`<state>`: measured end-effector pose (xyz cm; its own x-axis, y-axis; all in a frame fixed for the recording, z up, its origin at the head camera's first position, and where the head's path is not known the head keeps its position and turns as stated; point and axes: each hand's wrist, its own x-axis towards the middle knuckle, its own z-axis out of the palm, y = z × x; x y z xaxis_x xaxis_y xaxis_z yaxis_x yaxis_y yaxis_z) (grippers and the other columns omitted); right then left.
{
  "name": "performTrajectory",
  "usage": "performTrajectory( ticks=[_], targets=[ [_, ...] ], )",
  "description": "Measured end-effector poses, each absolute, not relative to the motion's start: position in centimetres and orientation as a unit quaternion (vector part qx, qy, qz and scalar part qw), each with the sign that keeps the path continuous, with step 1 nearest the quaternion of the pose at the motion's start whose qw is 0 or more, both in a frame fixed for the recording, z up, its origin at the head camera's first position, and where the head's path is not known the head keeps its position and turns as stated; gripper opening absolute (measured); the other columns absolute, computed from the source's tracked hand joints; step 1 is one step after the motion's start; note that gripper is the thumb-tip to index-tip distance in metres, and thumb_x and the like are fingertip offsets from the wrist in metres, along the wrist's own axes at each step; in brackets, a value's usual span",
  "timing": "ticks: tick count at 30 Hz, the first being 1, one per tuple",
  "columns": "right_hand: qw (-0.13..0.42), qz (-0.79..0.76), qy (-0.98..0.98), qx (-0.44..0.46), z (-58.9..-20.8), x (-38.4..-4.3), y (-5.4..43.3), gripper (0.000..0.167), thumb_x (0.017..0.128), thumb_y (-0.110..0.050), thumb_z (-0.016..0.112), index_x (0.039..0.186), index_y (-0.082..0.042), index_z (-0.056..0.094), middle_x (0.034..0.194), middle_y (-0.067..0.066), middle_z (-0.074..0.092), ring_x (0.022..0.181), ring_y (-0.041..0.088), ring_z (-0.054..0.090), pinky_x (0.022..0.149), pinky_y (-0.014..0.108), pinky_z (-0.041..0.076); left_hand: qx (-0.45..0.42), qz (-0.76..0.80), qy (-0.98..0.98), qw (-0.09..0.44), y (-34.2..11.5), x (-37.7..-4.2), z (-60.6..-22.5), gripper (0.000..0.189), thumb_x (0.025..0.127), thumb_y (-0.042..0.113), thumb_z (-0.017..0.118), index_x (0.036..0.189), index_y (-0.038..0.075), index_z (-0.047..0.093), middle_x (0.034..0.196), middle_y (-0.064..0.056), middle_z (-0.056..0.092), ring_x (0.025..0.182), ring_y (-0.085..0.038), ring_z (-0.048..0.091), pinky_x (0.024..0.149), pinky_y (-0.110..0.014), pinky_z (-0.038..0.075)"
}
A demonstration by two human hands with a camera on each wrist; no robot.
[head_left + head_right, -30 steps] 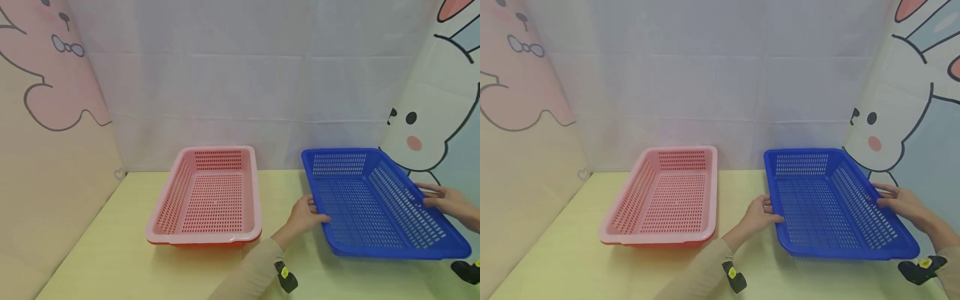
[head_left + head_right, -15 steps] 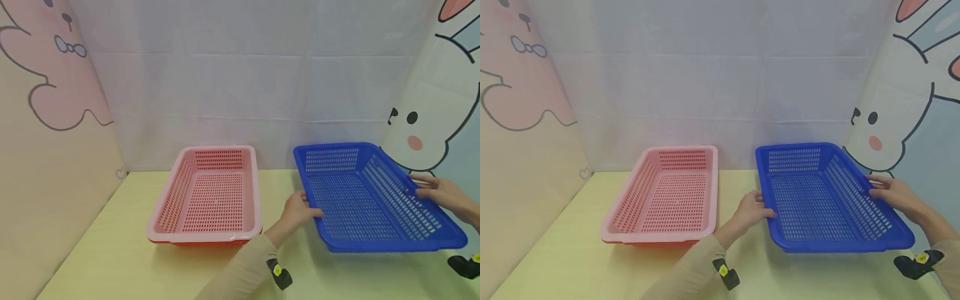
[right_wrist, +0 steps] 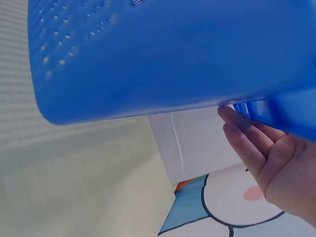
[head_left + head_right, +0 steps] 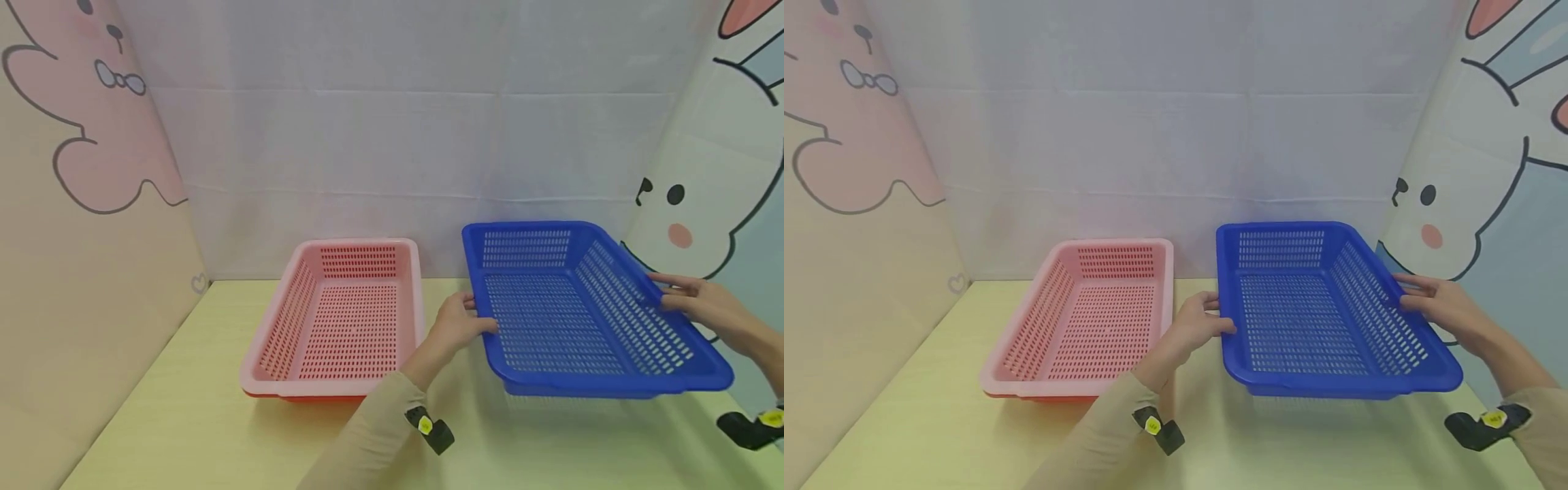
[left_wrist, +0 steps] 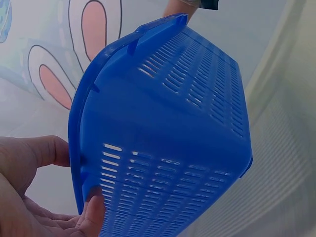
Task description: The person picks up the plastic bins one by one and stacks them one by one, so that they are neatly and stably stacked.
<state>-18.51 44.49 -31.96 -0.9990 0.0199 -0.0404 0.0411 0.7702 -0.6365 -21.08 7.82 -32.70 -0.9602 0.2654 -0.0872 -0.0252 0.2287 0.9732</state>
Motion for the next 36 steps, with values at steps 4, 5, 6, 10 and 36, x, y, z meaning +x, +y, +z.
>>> performTrajectory(
  ticks=[4, 5, 6, 10, 36],
  targets=[
    [0.004, -0.339, 0.941, 0.006, -31.1, -18.5, 42.8, 0.063, 0.092, -0.021, 0.050, 0.134, 0.017, 0.021, 0.098, 0.023, 0.063, 0.070, -0.004, 0.056, 0.063, 0.023, 0.049, 0.090, 0.605, 0.782, 0.121, 6.3, -21.3, -32.0, 0.061, 0.070, 0.002, 0.071, 0.125, -0.005, 0.046, 0.115, -0.015, 0.057, 0.100, -0.024, 0.059, 0.086, -0.036, 0.048],
    [0.003, -0.342, 0.940, 0.003, -30.9, -18.5, 42.5, 0.064, 0.092, -0.022, 0.050, 0.134, 0.017, 0.022, 0.097, 0.018, 0.065, 0.071, -0.007, 0.054, 0.065, 0.026, 0.050, 0.093, 0.602, 0.784, 0.121, 5.9, -21.4, -31.9, 0.061, 0.070, 0.002, 0.070, 0.126, -0.005, 0.045, 0.117, -0.016, 0.057, 0.100, -0.025, 0.059, 0.086, -0.037, 0.048],
    [0.002, -0.349, 0.937, 0.000, -30.8, -18.5, 42.2, 0.064, 0.092, -0.022, 0.051, 0.134, 0.017, 0.022, 0.094, 0.010, 0.066, 0.072, -0.009, 0.053, 0.071, 0.033, 0.052, 0.097, 0.598, 0.786, 0.122, 5.6, -21.4, -31.8, 0.062, 0.071, 0.002, 0.069, 0.127, -0.005, 0.044, 0.118, -0.016, 0.056, 0.101, -0.025, 0.059, 0.087, -0.037, 0.048],
    [0.006, -0.377, 0.926, -0.012, -30.3, -18.8, 41.4, 0.064, 0.093, -0.022, 0.050, 0.136, 0.014, 0.020, 0.088, -0.016, 0.062, 0.074, -0.007, 0.055, 0.081, 0.059, 0.042, 0.113, 0.580, 0.798, 0.120, 4.4, -21.6, -31.1, 0.061, 0.073, 0.003, 0.068, 0.128, -0.006, 0.043, 0.120, -0.018, 0.055, 0.104, -0.027, 0.058, 0.087, -0.038, 0.047],
    [-0.076, -0.521, 0.846, -0.087, -28.2, -19.7, 35.3, 0.052, 0.090, -0.007, 0.050, 0.138, 0.001, 0.033, 0.092, -0.029, 0.059, 0.082, -0.008, 0.059, 0.069, 0.008, 0.045, 0.129, 0.580, 0.802, 0.064, -2.6, -23.2, -27.5, 0.062, 0.070, 0.003, 0.061, 0.129, -0.005, 0.042, 0.119, -0.018, 0.056, 0.104, -0.027, 0.057, 0.086, -0.034, 0.048]
  ],
)
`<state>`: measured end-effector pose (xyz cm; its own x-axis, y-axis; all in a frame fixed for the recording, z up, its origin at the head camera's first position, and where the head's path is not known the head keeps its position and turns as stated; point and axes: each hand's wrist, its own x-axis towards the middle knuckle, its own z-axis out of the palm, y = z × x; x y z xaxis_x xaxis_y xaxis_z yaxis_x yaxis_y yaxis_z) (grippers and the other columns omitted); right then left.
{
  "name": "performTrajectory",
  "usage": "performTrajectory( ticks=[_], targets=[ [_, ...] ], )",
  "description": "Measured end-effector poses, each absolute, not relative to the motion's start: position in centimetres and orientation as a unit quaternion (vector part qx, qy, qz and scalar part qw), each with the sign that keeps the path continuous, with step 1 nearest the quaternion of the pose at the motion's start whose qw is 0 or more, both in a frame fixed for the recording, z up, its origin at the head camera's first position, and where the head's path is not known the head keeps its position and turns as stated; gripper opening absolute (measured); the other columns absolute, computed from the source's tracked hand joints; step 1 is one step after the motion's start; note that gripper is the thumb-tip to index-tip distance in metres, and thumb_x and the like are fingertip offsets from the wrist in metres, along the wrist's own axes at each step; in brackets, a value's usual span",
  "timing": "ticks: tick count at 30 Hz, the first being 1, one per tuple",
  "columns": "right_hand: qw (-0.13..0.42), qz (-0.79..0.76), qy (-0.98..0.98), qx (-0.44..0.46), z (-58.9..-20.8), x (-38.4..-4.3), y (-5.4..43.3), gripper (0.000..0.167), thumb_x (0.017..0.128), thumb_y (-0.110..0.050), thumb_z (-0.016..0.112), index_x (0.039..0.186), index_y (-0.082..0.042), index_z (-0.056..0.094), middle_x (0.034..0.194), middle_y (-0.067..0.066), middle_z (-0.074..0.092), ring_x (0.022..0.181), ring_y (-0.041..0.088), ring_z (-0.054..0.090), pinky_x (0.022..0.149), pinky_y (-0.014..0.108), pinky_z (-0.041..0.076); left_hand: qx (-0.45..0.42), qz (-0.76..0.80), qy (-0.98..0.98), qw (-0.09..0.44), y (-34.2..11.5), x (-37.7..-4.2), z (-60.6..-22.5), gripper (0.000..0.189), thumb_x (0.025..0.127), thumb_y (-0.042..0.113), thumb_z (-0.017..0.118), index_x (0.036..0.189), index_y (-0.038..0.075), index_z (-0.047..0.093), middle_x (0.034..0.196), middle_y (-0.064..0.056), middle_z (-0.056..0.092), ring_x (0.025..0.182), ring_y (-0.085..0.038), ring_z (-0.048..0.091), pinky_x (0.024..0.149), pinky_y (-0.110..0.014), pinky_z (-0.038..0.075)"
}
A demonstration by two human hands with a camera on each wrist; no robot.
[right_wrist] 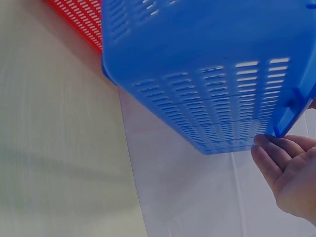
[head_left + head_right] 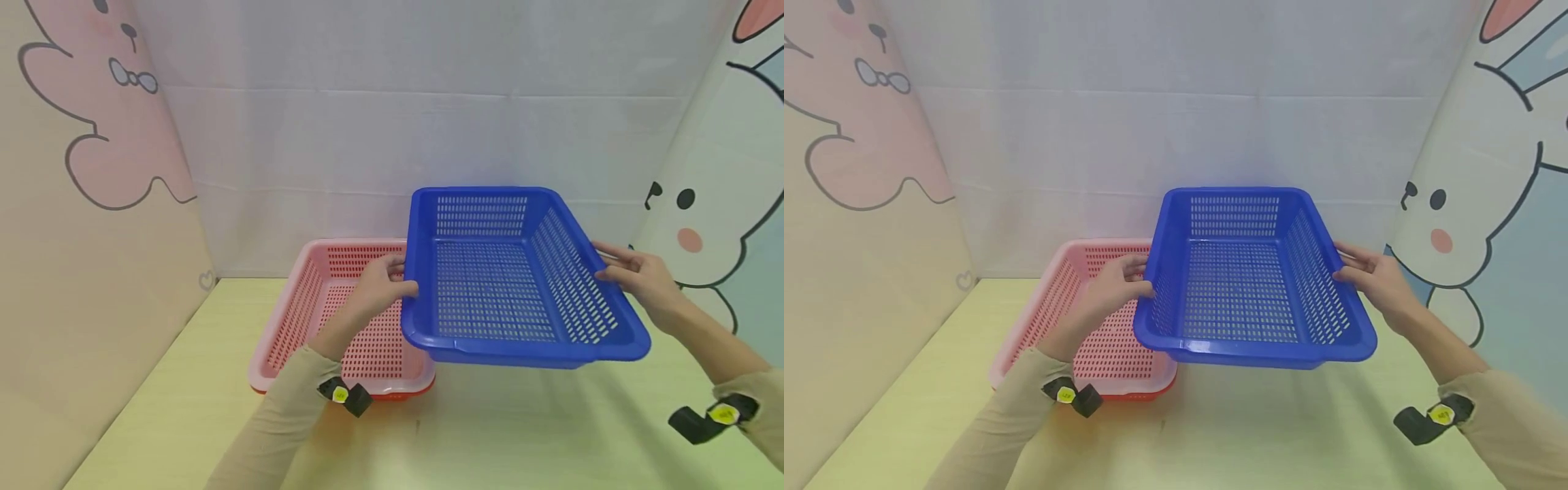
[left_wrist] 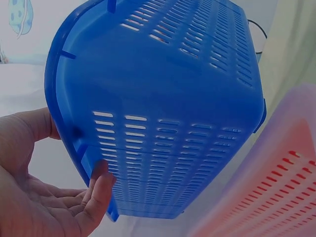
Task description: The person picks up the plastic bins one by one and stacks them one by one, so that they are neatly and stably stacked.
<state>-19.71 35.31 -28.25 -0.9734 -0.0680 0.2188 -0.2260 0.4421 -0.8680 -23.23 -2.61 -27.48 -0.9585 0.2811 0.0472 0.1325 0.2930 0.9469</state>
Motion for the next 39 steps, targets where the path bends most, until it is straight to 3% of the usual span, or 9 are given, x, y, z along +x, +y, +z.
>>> performTrajectory(
  ticks=[11, 14, 18, 21, 28, 35, 39],
  targets=[
    [0.067, 0.521, -0.843, 0.114, -27.6, -19.8, 32.3, 0.057, 0.090, -0.010, 0.053, 0.138, 0.008, 0.027, 0.096, -0.030, 0.057, 0.086, -0.007, 0.060, 0.073, 0.007, 0.043, 0.158, 0.550, 0.818, 0.054, -6.2, -23.9, -26.4, 0.062, 0.070, 0.004, 0.059, 0.129, -0.005, 0.042, 0.124, -0.018, 0.052, 0.109, -0.027, 0.053, 0.090, -0.036, 0.045],
    [0.061, 0.511, -0.850, 0.112, -27.4, -19.8, 31.2, 0.058, 0.091, -0.014, 0.053, 0.139, 0.006, 0.027, 0.098, -0.030, 0.056, 0.089, -0.007, 0.059, 0.080, 0.011, 0.044, 0.168, 0.555, 0.813, 0.054, -7.4, -24.1, -26.1, 0.061, 0.071, 0.002, 0.058, 0.130, -0.004, 0.043, 0.123, -0.018, 0.053, 0.107, -0.028, 0.055, 0.089, -0.036, 0.046],
    [0.055, 0.523, -0.844, 0.100, -27.2, -19.6, 29.8, 0.060, 0.091, -0.017, 0.054, 0.140, 0.002, 0.026, 0.104, -0.028, 0.056, 0.092, -0.010, 0.056, 0.099, 0.040, 0.035, 0.192, 0.556, 0.807, 0.043, -9.0, -24.2, -25.7, 0.059, 0.071, -0.001, 0.058, 0.129, -0.004, 0.045, 0.121, -0.020, 0.055, 0.102, -0.027, 0.057, 0.085, -0.034, 0.049],
    [0.059, 0.537, -0.836, 0.098, -27.3, -19.5, 28.8, 0.061, 0.090, -0.017, 0.055, 0.140, 0.002, 0.026, 0.114, -0.020, 0.055, 0.093, -0.013, 0.054, 0.097, 0.056, 0.027, 0.215, 0.554, 0.804, 0.038, -10.1, -24.1, -25.5, 0.058, 0.070, -0.004, 0.058, 0.127, -0.005, 0.047, 0.118, -0.021, 0.057, 0.099, -0.027, 0.058, 0.081, -0.031, 0.051],
    [0.063, 0.535, -0.836, 0.104, -27.4, -19.8, 26.4, 0.059, 0.091, -0.017, 0.054, 0.140, 0.002, 0.028, 0.132, 0.019, 0.042, 0.104, -0.007, 0.052, 0.096, 0.043, 0.032, 0.215, 0.527, 0.821, 0.041, -12.3, -23.8, -25.6, 0.058, 0.073, -0.001, 0.057, 0.129, -0.003, 0.044, 0.120, -0.020, 0.054, 0.102, -0.028, 0.055, 0.084, -0.032, 0.048],
    [0.045, 0.563, -0.819, 0.105, -27.3, -20.3, 24.4, 0.060, 0.090, -0.017, 0.054, 0.141, -0.001, 0.026, 0.136, 0.022, 0.038, 0.120, 0.022, 0.045, 0.099, 0.044, 0.031, 0.177, 0.507, 0.842, 0.039, -14.4, -23.6, -25.8, 0.057, 0.076, 0.006, 0.056, 0.131, -0.004, 0.041, 0.122, -0.020, 0.052, 0.104, -0.028, 0.052, 0.086, -0.032, 0.046],
    [0.038, 0.583, -0.804, 0.116, -27.5, -20.5, 23.3, 0.060, 0.089, -0.013, 0.055, 0.141, 0.000, 0.027, 0.136, 0.021, 0.038, 0.121, 0.022, 0.044, 0.101, 0.040, 0.032, 0.165, 0.497, 0.851, 0.038, -15.6, -23.3, -25.9, 0.059, 0.077, 0.008, 0.055, 0.133, -0.003, 0.038, 0.123, -0.020, 0.051, 0.103, -0.028, 0.052, 0.085, -0.032, 0.046]
  ],
)
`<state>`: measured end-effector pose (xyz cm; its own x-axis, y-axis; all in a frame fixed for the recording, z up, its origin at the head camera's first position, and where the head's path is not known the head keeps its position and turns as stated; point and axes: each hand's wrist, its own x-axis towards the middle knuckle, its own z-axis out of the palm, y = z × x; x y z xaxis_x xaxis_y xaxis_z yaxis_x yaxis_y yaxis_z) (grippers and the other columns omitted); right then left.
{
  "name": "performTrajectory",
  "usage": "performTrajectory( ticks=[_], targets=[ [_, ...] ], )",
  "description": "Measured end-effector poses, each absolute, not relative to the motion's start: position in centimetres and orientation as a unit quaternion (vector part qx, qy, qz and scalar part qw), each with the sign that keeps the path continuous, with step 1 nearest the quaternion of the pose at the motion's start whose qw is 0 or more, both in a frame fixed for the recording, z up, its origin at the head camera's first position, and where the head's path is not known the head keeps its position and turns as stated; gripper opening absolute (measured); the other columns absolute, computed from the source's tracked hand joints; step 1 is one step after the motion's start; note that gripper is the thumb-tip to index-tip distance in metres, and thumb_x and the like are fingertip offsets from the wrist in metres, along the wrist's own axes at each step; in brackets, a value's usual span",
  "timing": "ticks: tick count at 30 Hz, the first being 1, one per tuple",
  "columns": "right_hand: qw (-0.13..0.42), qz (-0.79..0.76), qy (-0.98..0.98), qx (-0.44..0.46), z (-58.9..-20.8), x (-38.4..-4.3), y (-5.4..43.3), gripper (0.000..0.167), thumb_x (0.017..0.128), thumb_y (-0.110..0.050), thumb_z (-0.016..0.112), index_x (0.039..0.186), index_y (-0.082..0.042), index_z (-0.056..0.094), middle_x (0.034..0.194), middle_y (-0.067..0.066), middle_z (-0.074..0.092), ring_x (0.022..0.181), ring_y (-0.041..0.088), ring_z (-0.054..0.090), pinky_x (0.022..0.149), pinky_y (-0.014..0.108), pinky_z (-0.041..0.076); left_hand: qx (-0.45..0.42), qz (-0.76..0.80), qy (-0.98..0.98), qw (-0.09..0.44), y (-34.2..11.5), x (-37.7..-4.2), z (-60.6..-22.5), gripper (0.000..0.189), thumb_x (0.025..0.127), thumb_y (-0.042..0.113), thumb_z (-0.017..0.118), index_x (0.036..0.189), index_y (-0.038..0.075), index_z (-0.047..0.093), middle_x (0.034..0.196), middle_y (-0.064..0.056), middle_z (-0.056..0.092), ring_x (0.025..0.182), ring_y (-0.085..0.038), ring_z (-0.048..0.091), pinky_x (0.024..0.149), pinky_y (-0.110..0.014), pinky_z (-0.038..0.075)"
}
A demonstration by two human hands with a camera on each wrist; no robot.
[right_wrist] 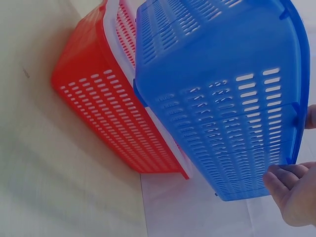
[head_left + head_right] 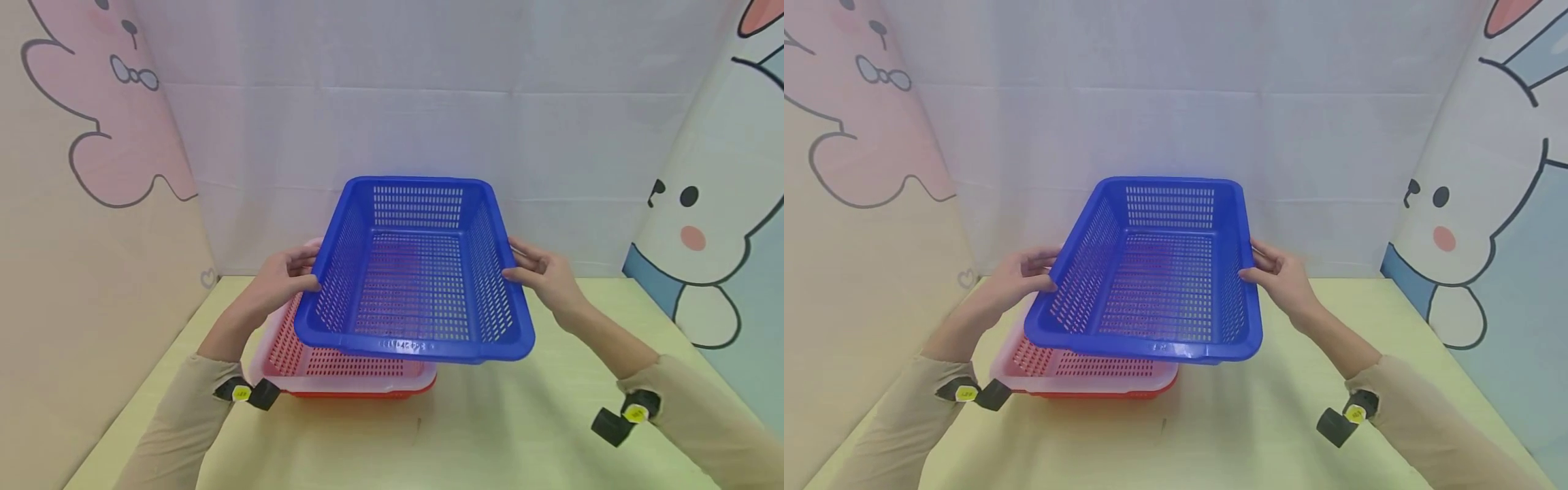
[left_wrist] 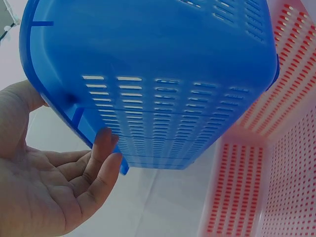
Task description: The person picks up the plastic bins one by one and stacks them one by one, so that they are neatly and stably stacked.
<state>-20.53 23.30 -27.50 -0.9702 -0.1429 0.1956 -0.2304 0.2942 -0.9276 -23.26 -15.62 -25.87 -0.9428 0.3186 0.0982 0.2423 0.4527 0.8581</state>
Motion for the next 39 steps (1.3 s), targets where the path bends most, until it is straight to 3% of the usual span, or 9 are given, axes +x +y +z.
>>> performTrajectory(
  ticks=[5, 12, 22, 30, 39],
  targets=[
    [0.032, 0.606, -0.785, 0.124, -27.8, -20.7, 23.1, 0.059, 0.089, -0.011, 0.056, 0.140, 0.002, 0.028, 0.135, 0.022, 0.039, 0.119, 0.015, 0.047, 0.098, 0.029, 0.036, 0.167, 0.481, 0.860, 0.041, -15.9, -23.0, -25.7, 0.060, 0.079, 0.009, 0.054, 0.135, -0.003, 0.035, 0.122, -0.021, 0.051, 0.097, -0.026, 0.054, 0.086, -0.033, 0.046],
    [0.021, 0.621, -0.773, 0.126, -27.7, -21.0, 22.8, 0.060, 0.088, -0.009, 0.057, 0.140, 0.001, 0.028, 0.136, 0.020, 0.040, 0.122, 0.025, 0.042, 0.102, 0.037, 0.031, 0.169, 0.460, 0.871, 0.032, -16.3, -22.7, -25.3, 0.060, 0.079, 0.008, 0.053, 0.135, -0.004, 0.035, 0.121, -0.022, 0.051, 0.097, -0.026, 0.052, 0.084, -0.033, 0.045],
    [0.025, 0.637, -0.758, 0.136, -27.5, -21.3, 22.6, 0.060, 0.086, -0.005, 0.057, 0.139, 0.003, 0.029, 0.135, 0.021, 0.040, 0.122, 0.030, 0.042, 0.093, 0.025, 0.041, 0.154, 0.436, 0.886, 0.028, -16.3, -22.3, -25.0, 0.062, 0.079, 0.011, 0.054, 0.136, -0.003, 0.034, 0.124, -0.025, 0.048, 0.104, -0.033, 0.049, 0.089, -0.047, 0.042],
    [0.012, 0.627, -0.765, 0.148, -27.6, -21.2, 23.4, 0.066, 0.085, -0.002, 0.058, 0.140, 0.004, 0.022, 0.137, 0.021, 0.038, 0.120, 0.031, 0.044, 0.090, 0.031, 0.042, 0.147, 0.426, 0.893, 0.018, -15.1, -22.4, -25.0, 0.063, 0.081, 0.011, 0.057, 0.135, -0.006, 0.033, 0.121, -0.026, 0.050, 0.103, -0.033, 0.050, 0.084, -0.043, 0.047],
    [0.006, 0.618, -0.770, 0.155, -28.0, -21.7, 24.1, 0.063, 0.085, -0.004, 0.058, 0.140, 0.003, 0.027, 0.136, 0.022, 0.039, 0.121, 0.033, 0.043, 0.091, 0.036, 0.042, 0.150, 0.404, 0.902, 0.021, -14.5, -22.6, -24.8, 0.061, 0.081, 0.010, 0.060, 0.133, -0.008, 0.035, 0.118, -0.027, 0.052, 0.100, -0.033, 0.053, 0.081, -0.042, 0.050]
  ],
)
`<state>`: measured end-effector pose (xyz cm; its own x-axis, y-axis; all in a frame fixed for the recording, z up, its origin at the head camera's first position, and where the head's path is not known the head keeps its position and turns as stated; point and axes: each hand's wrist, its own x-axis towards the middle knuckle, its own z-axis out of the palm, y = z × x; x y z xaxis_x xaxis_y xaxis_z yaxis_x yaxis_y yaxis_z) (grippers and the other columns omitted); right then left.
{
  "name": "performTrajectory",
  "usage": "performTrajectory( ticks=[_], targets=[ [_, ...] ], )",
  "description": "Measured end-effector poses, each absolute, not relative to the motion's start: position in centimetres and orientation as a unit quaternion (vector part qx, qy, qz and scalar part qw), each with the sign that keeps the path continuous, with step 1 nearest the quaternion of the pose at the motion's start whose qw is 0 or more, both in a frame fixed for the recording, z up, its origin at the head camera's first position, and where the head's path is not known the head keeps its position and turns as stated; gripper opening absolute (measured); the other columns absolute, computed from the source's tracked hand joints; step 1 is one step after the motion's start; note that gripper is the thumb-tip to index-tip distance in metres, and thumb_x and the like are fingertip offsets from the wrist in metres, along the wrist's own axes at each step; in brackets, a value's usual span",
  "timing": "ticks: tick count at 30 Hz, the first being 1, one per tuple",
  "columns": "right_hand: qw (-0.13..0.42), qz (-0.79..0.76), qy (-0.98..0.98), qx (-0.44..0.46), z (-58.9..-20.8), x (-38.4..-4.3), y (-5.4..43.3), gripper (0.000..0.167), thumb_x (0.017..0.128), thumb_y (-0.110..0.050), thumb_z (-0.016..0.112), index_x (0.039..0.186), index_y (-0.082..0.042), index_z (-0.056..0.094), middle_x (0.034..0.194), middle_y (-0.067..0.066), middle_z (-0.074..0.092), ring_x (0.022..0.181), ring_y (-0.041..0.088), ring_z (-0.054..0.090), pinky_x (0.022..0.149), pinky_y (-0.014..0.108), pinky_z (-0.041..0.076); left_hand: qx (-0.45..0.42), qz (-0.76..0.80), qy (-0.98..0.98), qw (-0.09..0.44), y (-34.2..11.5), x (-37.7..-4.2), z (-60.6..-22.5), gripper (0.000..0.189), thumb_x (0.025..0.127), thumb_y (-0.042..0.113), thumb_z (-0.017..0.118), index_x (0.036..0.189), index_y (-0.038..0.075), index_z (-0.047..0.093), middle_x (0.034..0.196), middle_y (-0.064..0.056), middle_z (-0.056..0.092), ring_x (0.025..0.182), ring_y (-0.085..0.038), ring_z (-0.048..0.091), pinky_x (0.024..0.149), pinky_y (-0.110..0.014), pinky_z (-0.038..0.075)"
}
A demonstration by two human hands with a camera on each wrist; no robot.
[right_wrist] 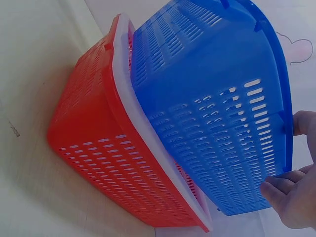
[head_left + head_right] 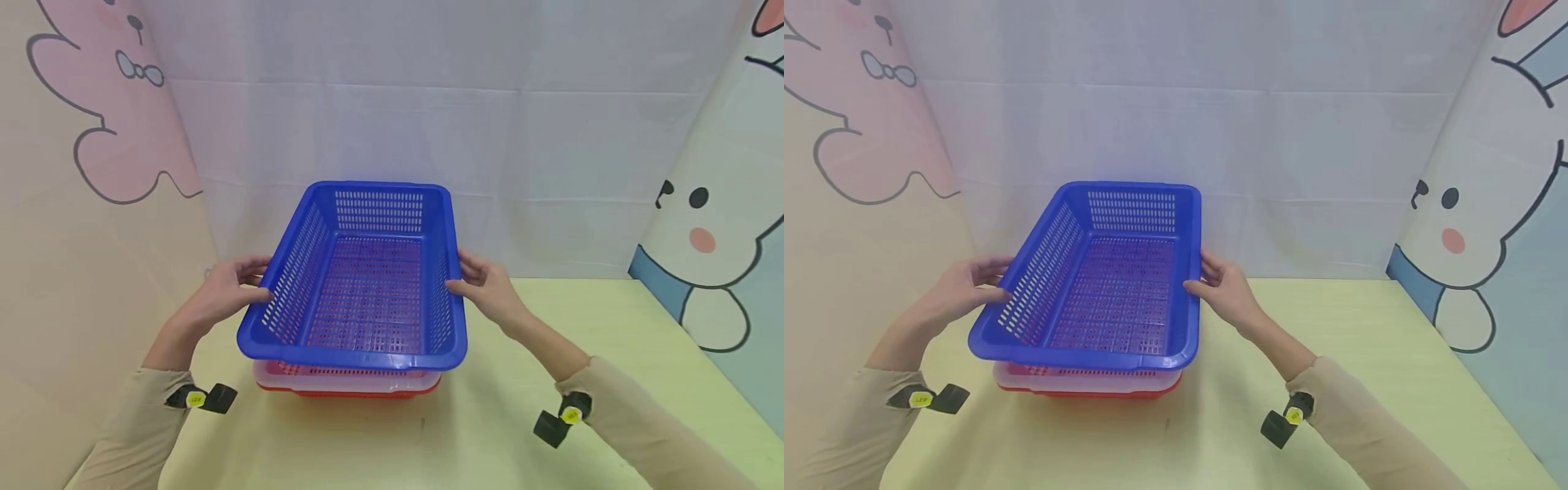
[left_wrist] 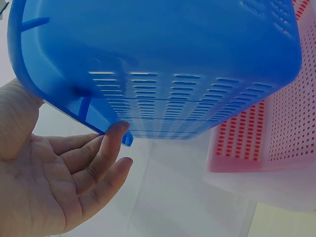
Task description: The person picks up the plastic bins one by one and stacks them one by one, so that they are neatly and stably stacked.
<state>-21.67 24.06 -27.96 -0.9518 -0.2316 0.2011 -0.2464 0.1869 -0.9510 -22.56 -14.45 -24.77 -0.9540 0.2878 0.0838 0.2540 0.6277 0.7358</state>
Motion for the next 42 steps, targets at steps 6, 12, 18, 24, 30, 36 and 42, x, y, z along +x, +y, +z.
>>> performTrajectory(
  ticks=[6, 12, 18, 24, 30, 36, 42],
  targets=[
    [0.002, 0.610, -0.779, 0.148, -28.6, -22.1, 23.9, 0.062, 0.085, -0.002, 0.057, 0.139, 0.005, 0.027, 0.135, 0.023, 0.039, 0.121, 0.033, 0.043, 0.093, 0.038, 0.041, 0.150, 0.402, 0.903, 0.021, -14.5, -22.5, -25.2, 0.059, 0.081, 0.010, 0.059, 0.132, -0.008, 0.036, 0.119, -0.027, 0.052, 0.100, -0.034, 0.054, 0.081, -0.042, 0.050],
    [-0.020, 0.609, -0.781, 0.137, -29.5, -22.4, 23.6, 0.063, 0.085, -0.001, 0.054, 0.140, 0.006, 0.024, 0.137, 0.023, 0.037, 0.122, 0.033, 0.042, 0.094, 0.038, 0.040, 0.150, 0.398, 0.905, 0.020, -14.6, -22.5, -26.0, 0.057, 0.080, 0.009, 0.059, 0.130, -0.009, 0.039, 0.116, -0.027, 0.054, 0.099, -0.033, 0.054, 0.080, -0.042, 0.050],
    [-0.023, 0.601, -0.788, 0.134, -30.3, -22.6, 23.3, 0.063, 0.085, -0.001, 0.054, 0.139, 0.006, 0.024, 0.136, 0.024, 0.039, 0.119, 0.034, 0.045, 0.092, 0.039, 0.041, 0.148, 0.394, 0.907, 0.016, -14.7, -22.7, -26.8, 0.055, 0.079, 0.008, 0.059, 0.128, -0.010, 0.041, 0.115, -0.027, 0.055, 0.097, -0.033, 0.056, 0.080, -0.042, 0.050],
    [-0.021, 0.597, -0.792, 0.125, -31.2, -22.8, 23.0, 0.062, 0.084, -0.001, 0.055, 0.139, 0.007, 0.026, 0.134, 0.024, 0.041, 0.118, 0.034, 0.046, 0.092, 0.039, 0.041, 0.134, 0.391, 0.910, 0.026, -14.8, -22.9, -27.9, 0.055, 0.079, 0.010, 0.059, 0.127, -0.009, 0.042, 0.115, -0.026, 0.055, 0.100, -0.034, 0.054, 0.082, -0.044, 0.049],
    [-0.028, 0.600, -0.793, 0.100, -32.1, -23.1, 22.5, 0.062, 0.084, -0.001, 0.055, 0.138, 0.008, 0.026, 0.134, 0.025, 0.041, 0.119, 0.034, 0.045, 0.093, 0.040, 0.041, 0.125, 0.392, 0.911, 0.027, -15.1, -23.1, -29.2, 0.054, 0.077, 0.009, 0.058, 0.126, -0.009, 0.044, 0.114, -0.025, 0.056, 0.098, -0.033, 0.054, 0.078, -0.038, 0.049],
    [-0.029, 0.619, -0.780, 0.084, -33.0, -23.2, 22.1, 0.062, 0.083, -0.001, 0.055, 0.138, 0.007, 0.028, 0.133, 0.024, 0.041, 0.119, 0.034, 0.045, 0.094, 0.040, 0.039, 0.123, 0.389, 0.913, 0.023, -15.3, -23.1, -30.0, 0.055, 0.077, 0.009, 0.059, 0.127, -0.009, 0.043, 0.116, -0.026, 0.055, 0.101, -0.034, 0.053, 0.080, -0.041, 0.049],
    [-0.027, 0.634, -0.769, 0.079, -33.8, -23.3, 22.0, 0.064, 0.082, 0.000, 0.056, 0.138, 0.007, 0.026, 0.134, 0.024, 0.039, 0.120, 0.033, 0.044, 0.095, 0.039, 0.039, 0.116, 0.393, 0.912, 0.023, -15.4, -23.2, -30.7, 0.056, 0.076, 0.009, 0.059, 0.127, -0.009, 0.044, 0.115, -0.025, 0.055, 0.101, -0.034, 0.053, 0.078, -0.039, 0.049]
  ],
)
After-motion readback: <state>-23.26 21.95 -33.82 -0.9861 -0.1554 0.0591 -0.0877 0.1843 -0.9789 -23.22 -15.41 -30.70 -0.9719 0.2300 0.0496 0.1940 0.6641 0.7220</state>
